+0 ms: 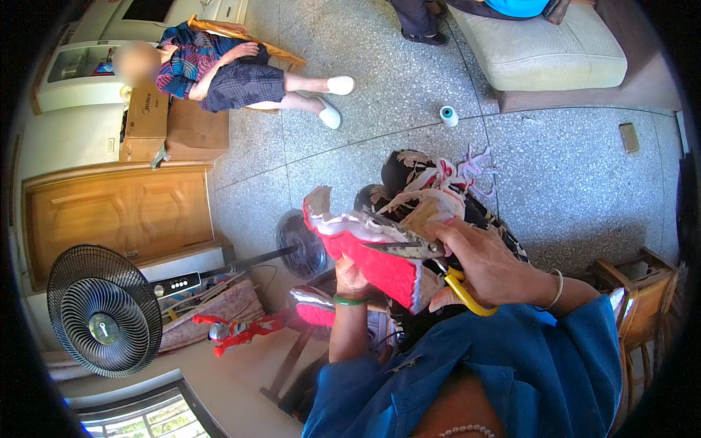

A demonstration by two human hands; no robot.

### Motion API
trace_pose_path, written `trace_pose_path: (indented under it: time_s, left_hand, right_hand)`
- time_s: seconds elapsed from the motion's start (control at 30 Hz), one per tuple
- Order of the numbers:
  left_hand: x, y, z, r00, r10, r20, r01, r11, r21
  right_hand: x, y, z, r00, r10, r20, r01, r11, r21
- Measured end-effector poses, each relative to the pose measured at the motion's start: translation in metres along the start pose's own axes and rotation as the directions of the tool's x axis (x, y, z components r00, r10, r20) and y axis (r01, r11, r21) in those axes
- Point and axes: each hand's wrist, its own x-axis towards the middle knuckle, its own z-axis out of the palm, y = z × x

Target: The person uses yellow-handled scissors to trim the edges of a pink and white fabric item. They repeatedly adjust the fabric and cut along the perimeter, removing excess material while seated on the floor in a living room.

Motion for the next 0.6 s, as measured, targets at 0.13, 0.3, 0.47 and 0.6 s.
trace_pose_path:
  time_s: [0.13, 0.3, 0.47, 0.6]
  left_hand:
    - [-0.002, 0.001, 0.005, 0.998, 0.0, -0.068, -0.001, 1.0, -0.016]
    - [-0.005, 0.001, 0.001, 0.99, -0.014, -0.143, 0.01, 1.0, -0.026]
    - [-0.001, 0.003, 0.004, 0.994, -0.031, -0.102, 0.028, 0.999, -0.036]
    - [-0.002, -0.002, -0.006, 0.999, -0.026, 0.032, 0.029, 0.991, -0.129]
  right_hand:
    - [-0.001, -0.001, -0.001, 1.0, 0.027, 0.0, -0.027, 0.999, -0.023]
    - [-0.004, -0.001, -0.004, 0.992, 0.089, 0.086, -0.082, 0.993, -0.089]
    - [-0.009, 0.003, 0.001, 0.998, 0.035, 0.049, -0.027, 0.989, -0.147]
    - [-0.005, -0.002, -0.005, 0.999, -0.004, 0.039, 0.009, 0.991, -0.131]
